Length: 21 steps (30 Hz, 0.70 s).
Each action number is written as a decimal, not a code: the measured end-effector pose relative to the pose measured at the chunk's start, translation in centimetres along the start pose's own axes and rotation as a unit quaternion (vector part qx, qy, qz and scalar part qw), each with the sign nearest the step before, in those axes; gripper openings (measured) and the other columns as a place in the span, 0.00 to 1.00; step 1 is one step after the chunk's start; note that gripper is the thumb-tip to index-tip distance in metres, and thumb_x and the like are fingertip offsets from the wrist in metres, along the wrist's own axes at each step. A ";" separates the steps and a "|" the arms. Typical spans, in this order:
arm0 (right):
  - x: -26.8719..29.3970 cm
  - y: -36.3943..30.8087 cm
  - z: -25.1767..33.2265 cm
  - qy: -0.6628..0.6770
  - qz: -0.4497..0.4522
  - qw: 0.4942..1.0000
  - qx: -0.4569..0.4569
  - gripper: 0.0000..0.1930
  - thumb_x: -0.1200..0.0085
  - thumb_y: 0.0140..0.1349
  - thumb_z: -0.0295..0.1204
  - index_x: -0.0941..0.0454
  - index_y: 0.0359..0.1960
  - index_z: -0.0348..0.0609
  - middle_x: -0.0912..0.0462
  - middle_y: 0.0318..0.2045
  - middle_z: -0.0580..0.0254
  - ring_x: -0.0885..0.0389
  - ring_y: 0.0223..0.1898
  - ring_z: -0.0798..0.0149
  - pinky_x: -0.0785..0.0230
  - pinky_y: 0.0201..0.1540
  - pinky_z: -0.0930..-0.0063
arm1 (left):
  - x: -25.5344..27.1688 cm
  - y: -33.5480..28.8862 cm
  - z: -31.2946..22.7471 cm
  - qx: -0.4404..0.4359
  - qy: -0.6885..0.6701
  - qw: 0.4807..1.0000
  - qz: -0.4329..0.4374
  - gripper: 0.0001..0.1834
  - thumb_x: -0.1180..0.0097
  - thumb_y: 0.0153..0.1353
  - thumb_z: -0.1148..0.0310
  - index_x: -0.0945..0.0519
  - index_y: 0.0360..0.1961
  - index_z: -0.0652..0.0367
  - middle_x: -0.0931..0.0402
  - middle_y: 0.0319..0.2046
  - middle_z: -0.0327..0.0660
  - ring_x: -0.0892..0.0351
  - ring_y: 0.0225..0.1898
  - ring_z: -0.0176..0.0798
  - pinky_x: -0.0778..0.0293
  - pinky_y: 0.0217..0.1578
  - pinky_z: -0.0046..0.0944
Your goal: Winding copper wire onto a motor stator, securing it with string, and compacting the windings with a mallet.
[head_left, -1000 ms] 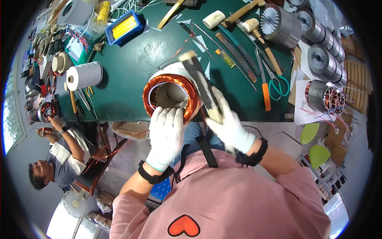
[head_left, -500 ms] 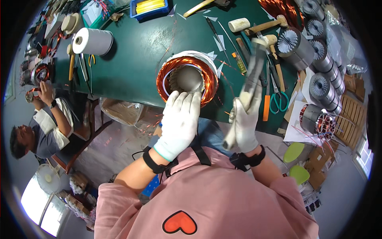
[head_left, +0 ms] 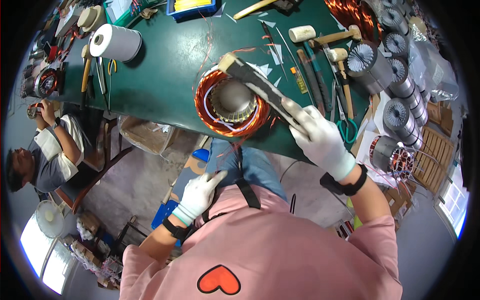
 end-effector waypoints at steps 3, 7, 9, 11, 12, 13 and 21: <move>1.6 0.2 2.1 0.040 -0.031 0.999 0.018 0.33 0.40 0.61 0.23 0.26 0.69 0.67 0.25 0.32 0.60 0.21 0.25 0.54 0.26 0.29 0.62 | -5.4 -2.5 4.3 0.061 -0.034 0.995 0.073 0.18 0.40 0.64 0.65 0.17 0.56 0.45 0.20 0.42 0.47 0.19 0.44 0.56 0.23 0.45 0.52; -1.9 -0.2 2.6 -0.090 0.181 0.979 -0.002 0.28 0.39 0.60 0.28 0.22 0.64 0.64 0.23 0.38 0.56 0.20 0.27 0.50 0.25 0.31 0.59 | -8.7 -3.0 6.4 0.093 -0.069 0.982 0.150 0.13 0.35 0.63 0.58 0.16 0.45 0.52 0.18 0.39 0.49 0.18 0.41 0.58 0.22 0.42 0.51; -1.6 -0.6 3.9 -0.050 0.174 0.982 0.052 0.32 0.43 0.61 0.30 0.28 0.68 0.78 0.24 0.34 0.60 0.19 0.22 0.54 0.23 0.25 0.60 | -9.8 -2.7 7.4 0.092 -0.069 0.981 0.158 0.12 0.35 0.63 0.59 0.17 0.42 0.53 0.18 0.36 0.49 0.18 0.38 0.58 0.22 0.40 0.51; -1.0 -0.5 5.7 -0.021 0.186 0.973 0.137 0.31 0.47 0.64 0.30 0.28 0.68 0.80 0.24 0.35 0.59 0.19 0.22 0.55 0.23 0.26 0.62 | -9.0 -2.7 6.4 0.099 -0.095 0.981 0.140 0.11 0.38 0.65 0.60 0.20 0.36 0.57 0.19 0.26 0.49 0.18 0.32 0.57 0.24 0.35 0.50; -1.1 -0.2 6.3 -0.037 0.212 0.963 0.165 0.30 0.49 0.65 0.30 0.28 0.68 0.80 0.24 0.35 0.59 0.19 0.23 0.56 0.23 0.26 0.63 | -8.5 -3.1 6.0 0.097 -0.095 0.981 0.140 0.11 0.38 0.65 0.60 0.20 0.36 0.57 0.19 0.26 0.49 0.18 0.32 0.57 0.24 0.35 0.50; -2.2 0.0 5.5 -0.100 0.220 0.962 0.127 0.30 0.50 0.66 0.30 0.28 0.69 0.81 0.24 0.35 0.59 0.19 0.23 0.58 0.23 0.25 0.63 | -8.0 -3.4 6.0 0.179 -0.200 0.948 0.171 0.10 0.40 0.67 0.61 0.20 0.37 0.58 0.20 0.26 0.49 0.18 0.31 0.54 0.25 0.34 0.49; -1.3 0.7 1.9 -0.082 0.156 0.982 0.071 0.26 0.51 0.71 0.34 0.27 0.70 0.75 0.27 0.26 0.60 0.23 0.18 0.57 0.26 0.21 0.64 | -9.0 -4.7 4.5 0.222 -0.394 0.849 0.272 0.11 0.52 0.77 0.66 0.23 0.37 0.59 0.27 0.23 0.35 0.27 0.23 0.33 0.29 0.23 0.36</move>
Point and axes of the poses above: each hand's wrist, its own y-axis towards the middle knuckle, its own x-axis out of the back of the hand, z = x × y, the point moved 6 cm from there along y, towards the middle knuckle
